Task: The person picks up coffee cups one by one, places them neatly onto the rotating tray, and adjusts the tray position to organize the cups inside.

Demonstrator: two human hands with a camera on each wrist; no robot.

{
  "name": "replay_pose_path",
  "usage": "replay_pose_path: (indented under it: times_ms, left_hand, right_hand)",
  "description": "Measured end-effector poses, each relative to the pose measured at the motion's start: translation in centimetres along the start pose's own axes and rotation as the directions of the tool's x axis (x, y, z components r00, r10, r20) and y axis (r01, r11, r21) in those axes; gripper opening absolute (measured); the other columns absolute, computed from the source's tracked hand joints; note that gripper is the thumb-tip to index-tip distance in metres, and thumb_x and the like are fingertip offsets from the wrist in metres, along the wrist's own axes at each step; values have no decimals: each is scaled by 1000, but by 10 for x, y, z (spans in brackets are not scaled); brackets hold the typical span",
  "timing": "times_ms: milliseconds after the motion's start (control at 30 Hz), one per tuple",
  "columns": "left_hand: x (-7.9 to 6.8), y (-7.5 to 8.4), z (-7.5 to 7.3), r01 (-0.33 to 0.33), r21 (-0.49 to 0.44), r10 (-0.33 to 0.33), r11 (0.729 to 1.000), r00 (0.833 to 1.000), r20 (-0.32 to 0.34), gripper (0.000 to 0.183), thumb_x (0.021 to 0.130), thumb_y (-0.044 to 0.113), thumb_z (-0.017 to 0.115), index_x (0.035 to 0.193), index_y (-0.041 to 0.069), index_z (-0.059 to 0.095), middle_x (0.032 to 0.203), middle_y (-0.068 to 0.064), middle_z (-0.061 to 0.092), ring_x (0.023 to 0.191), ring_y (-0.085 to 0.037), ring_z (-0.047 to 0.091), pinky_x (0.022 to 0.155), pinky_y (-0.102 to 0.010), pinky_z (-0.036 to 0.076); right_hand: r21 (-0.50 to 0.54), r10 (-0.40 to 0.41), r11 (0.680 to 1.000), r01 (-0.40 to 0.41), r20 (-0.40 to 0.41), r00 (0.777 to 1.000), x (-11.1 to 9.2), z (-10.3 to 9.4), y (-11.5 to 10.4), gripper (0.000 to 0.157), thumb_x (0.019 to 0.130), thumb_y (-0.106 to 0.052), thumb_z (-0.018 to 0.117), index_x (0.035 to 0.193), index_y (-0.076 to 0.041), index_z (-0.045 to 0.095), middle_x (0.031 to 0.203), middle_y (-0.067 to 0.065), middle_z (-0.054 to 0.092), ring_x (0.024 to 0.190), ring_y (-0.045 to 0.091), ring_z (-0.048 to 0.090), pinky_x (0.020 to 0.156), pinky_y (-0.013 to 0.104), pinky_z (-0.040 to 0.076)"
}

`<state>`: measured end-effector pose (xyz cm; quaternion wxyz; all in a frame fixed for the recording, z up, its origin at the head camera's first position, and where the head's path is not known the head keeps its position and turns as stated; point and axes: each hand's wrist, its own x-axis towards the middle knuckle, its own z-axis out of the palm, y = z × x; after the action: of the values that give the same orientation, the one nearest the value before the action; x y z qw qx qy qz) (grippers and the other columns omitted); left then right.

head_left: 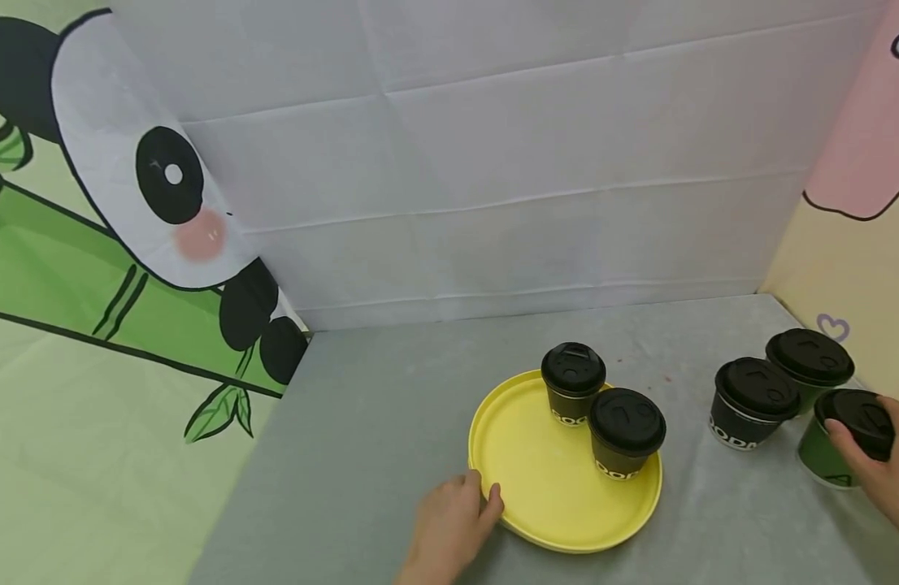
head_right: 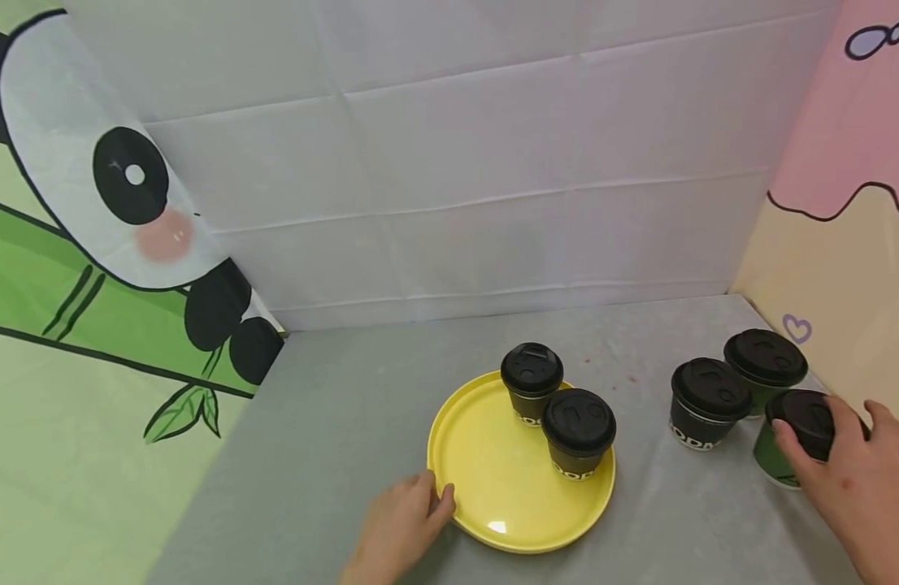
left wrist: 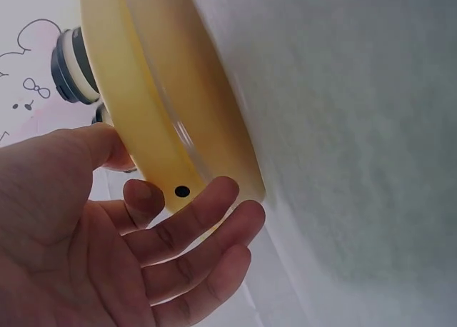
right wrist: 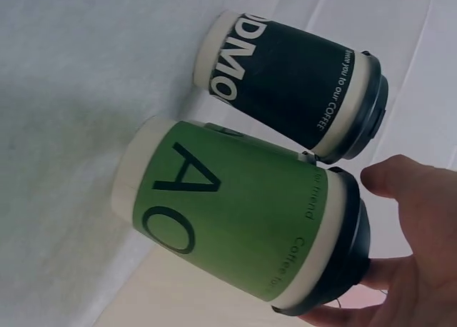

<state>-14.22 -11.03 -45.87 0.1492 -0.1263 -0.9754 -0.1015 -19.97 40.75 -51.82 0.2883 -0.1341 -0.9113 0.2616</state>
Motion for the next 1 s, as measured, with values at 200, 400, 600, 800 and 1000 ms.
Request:
replay_pose_path:
  times_ms: [200, 400, 600, 800, 1000]
  left_hand:
    - [-3, 7, -4, -24, -37, 25, 999, 999, 34, 41, 92, 34, 53, 56, 20, 38, 49, 9, 31, 41, -8, 29, 39, -24, 24]
    - [-6, 13, -6, -26, -56, 31, 998, 995, 97, 45, 93, 36, 51, 53, 23, 36, 46, 10, 28, 39, -6, 26, 38, -23, 21]
    - [-8, 19, -6, -47, -98, 57, 994, 993, 102, 47, 93, 35, 52, 51, 23, 35, 45, 12, 26, 38, -5, 25, 39, -22, 21]
    - [-8, 19, -8, -41, -135, 55, 990, 993, 101, 46, 93, 35, 51, 52, 22, 35, 45, 13, 25, 38, -4, 25, 39, -21, 21]
    - [3, 9, -7, -35, -142, 23, 989, 996, -87, 37, 89, 25, 58, 59, 20, 38, 50, 13, 25, 39, -2, 24, 38, -18, 20]
  right_hand:
    - [-25, 14, 1000, -15, -41, 999, -10, -12, -23, 72, 88, -42, 57, 135, 8, 34, 115, 37, 43, 101, 51, 42, 75, 59, 33]
    - [-55, 14, 998, -16, -46, 999, -20, -34, -63, 74, 90, -45, 52, 135, 10, 32, 120, 36, 34, 110, 50, 33, 89, 58, 26]
    - [-90, 27, 995, -31, -47, 999, -20, -32, -56, 78, 90, -55, 43, 137, 7, 31, 126, 33, 31, 112, 49, 32, 87, 59, 27]
    - [-91, 38, 995, -42, -45, 998, -22, -35, -61, 81, 89, -59, 39, 138, 6, 30, 129, 32, 29, 116, 48, 29, 91, 59, 26]
    - [-85, 52, 995, -55, -36, 998, -27, -43, -72, 77, 91, -53, 44, 139, 6, 29, 131, 33, 29, 117, 48, 29, 93, 58, 25]
